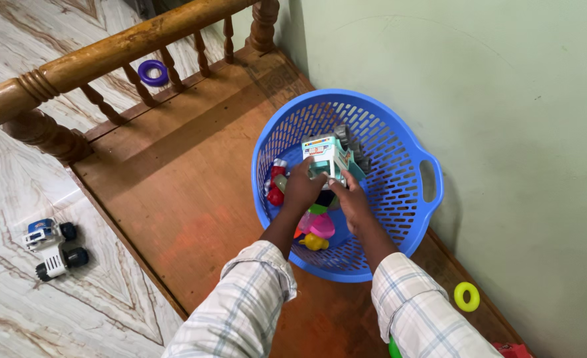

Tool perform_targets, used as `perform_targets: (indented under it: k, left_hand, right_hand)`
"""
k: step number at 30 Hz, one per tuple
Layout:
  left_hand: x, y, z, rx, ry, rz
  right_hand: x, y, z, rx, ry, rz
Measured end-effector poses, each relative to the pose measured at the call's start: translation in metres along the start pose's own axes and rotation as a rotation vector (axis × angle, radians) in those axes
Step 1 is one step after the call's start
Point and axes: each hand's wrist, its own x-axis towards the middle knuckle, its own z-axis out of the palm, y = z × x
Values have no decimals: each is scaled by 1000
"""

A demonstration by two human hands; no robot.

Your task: The person picks up various toys from a wooden bench and places them into a blue plastic basket. The items handled include a toy piano, a toy car, a toy truck, a pink plastic ring, and other small colorful toys.

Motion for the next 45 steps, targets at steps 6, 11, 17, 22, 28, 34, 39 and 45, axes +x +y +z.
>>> perform_targets:
  k: [6,11,17,22,28,34,39,45]
  left_hand:
    - [-18,11,-4,-67,-107,-77]
    - [-8,-1,1,-57,-58,13]
    - [9,-2,-4,-116,-94,-15]
    - [-4,5,-13,20,-121,41]
    - [-30,-15,-5,101,-95,203]
    - [-39,-23,-10,27,-228,-83]
    - [-30,-42,-5,75,-24,29]
    - [-13,-40,-6,165,70,28]
  right_hand:
    - [1,6,-4,-12,-20,-12]
    - [17,11,-5,27,-46,-65]
    - [36,3,-2,41,-47,-94]
    - [51,-6,1,-25,-31,-126]
    - [69,6,0,-50,-5,-205]
    - [71,29,2,85,-7,-117]
    - [61,65,-10,-278,154,-376]
    - [33,88,-23,-984,48,-530]
